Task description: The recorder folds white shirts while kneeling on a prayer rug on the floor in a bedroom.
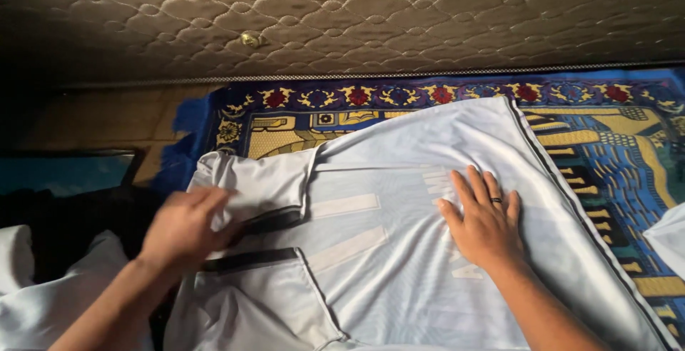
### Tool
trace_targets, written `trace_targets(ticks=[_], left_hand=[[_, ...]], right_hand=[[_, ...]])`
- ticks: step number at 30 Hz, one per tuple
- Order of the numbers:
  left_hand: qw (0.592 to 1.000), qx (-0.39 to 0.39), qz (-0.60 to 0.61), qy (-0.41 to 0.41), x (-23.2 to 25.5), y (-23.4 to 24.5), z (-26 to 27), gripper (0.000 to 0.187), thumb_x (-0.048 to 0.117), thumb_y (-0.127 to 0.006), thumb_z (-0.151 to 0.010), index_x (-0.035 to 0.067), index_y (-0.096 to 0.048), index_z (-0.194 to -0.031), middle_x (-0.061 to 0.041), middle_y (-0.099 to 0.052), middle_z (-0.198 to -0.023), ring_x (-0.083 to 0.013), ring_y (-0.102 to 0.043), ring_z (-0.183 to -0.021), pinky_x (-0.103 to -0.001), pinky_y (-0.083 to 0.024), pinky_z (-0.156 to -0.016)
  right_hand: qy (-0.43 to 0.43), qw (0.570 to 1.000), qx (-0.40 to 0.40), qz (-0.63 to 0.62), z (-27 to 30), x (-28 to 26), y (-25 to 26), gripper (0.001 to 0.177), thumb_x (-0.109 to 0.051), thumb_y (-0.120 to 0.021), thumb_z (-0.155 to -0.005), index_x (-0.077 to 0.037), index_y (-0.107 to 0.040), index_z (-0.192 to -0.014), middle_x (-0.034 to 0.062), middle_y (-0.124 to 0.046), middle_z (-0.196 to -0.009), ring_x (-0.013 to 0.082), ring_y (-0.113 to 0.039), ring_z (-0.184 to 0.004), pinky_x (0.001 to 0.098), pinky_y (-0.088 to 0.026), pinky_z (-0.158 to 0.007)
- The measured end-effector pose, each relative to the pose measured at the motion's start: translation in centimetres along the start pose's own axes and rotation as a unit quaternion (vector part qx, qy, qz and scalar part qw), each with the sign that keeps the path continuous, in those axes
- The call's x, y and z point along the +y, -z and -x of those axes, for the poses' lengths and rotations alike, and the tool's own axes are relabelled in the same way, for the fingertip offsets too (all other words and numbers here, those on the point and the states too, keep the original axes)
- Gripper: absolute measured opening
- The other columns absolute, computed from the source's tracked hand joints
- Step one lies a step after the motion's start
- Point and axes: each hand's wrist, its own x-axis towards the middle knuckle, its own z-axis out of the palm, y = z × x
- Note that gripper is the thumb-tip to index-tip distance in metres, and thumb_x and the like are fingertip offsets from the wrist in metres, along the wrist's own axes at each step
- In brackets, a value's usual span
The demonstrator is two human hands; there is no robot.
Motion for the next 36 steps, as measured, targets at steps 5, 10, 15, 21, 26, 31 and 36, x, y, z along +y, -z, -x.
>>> trace_targets(ticks=[5,10,15,21,26,31,36], left_hand=[[0.956,0.037,-0.205,0.208,-5.2,-1.9,0.9,0.053,0.028,-0.069,-0.086,0.01,-0.06,-0.134,-0.015,-0.064,-0.119,-0.0366,-0.063,-0.112,-0.049,-0.053,-0.09],[0.953,0.049,-0.17,0.247,-6.5,-1.6,-1.5,0.063,0.031,-0.072,-0.078,0.022,-0.06,-0.139,-0.013,-0.062,-0.123,-0.038,-0.06,-0.113,-0.051,-0.052,-0.09],[0.939,0.024,-0.122,0.322,-8.1,-2.0,-2.6,0.024,0.034,-0.071,-0.089,0.031,-0.077,-0.112,-0.006,-0.069,-0.115,-0.0353,-0.067,-0.108,-0.048,-0.056,-0.089],[0.896,0.089,-0.052,0.433,-8.0,-1.2,-3.3,0.019,0.036,-0.066,-0.099,0.026,-0.079,-0.108,-0.014,-0.073,-0.108,-0.0418,-0.069,-0.097,-0.053,-0.055,-0.082],[0.914,0.091,-0.138,0.372,-9.1,-2.5,-2.6,0.023,0.03,-0.056,-0.104,0.018,-0.073,-0.113,-0.017,-0.072,-0.112,-0.0451,-0.07,-0.097,-0.056,-0.055,-0.08],[0.915,0.03,-0.087,0.393,-6.8,-3.5,-2.9,0.029,0.033,-0.055,-0.096,0.017,-0.068,-0.117,-0.018,-0.068,-0.122,-0.0449,-0.067,-0.107,-0.057,-0.053,-0.087],[0.896,0.058,-0.032,0.439,-9.2,-6.7,-1.7,0.039,0.035,-0.055,-0.097,0.012,-0.059,-0.128,-0.023,-0.065,-0.126,-0.0487,-0.061,-0.115,-0.06,-0.05,-0.092]], right_hand=[[0.015,1.0,0.014,-0.001,0.0,0.2,-0.3,0.067,-0.058,-0.047,-0.095,-0.023,-0.043,-0.152,0.0068,-0.03,-0.165,0.0283,-0.024,-0.152,0.0655,-0.013,-0.115],[0.009,1.0,0.009,0.001,0.1,0.1,-0.2,0.067,-0.058,-0.047,-0.095,-0.024,-0.042,-0.153,0.0062,-0.03,-0.165,0.0277,-0.024,-0.151,0.0651,-0.013,-0.115],[0.015,1.0,0.01,-0.002,0.0,0.1,-0.3,0.067,-0.057,-0.047,-0.095,-0.022,-0.043,-0.153,0.007,-0.03,-0.165,0.0286,-0.024,-0.151,0.0651,-0.014,-0.114],[0.012,1.0,0.004,-0.007,0.1,0.0,0.0,0.067,-0.057,-0.047,-0.095,-0.022,-0.043,-0.153,0.0071,-0.029,-0.165,0.0278,-0.023,-0.152,0.0649,-0.012,-0.115],[0.006,1.0,-0.006,-0.01,0.1,-0.1,0.1,0.067,-0.057,-0.047,-0.096,-0.023,-0.042,-0.153,0.0056,-0.028,-0.166,0.0272,-0.022,-0.153,0.0646,-0.011,-0.116],[0.006,1.0,-0.013,-0.008,-0.1,-0.1,0.0,0.068,-0.058,-0.047,-0.096,-0.022,-0.04,-0.154,0.0068,-0.027,-0.166,0.0283,-0.021,-0.152,0.065,-0.011,-0.115],[0.027,0.999,0.028,-0.001,-1.5,1.9,-0.7,0.068,-0.058,-0.054,-0.091,-0.023,-0.048,-0.15,0.0074,-0.038,-0.159,0.03,-0.03,-0.148,0.0628,-0.017,-0.112]])
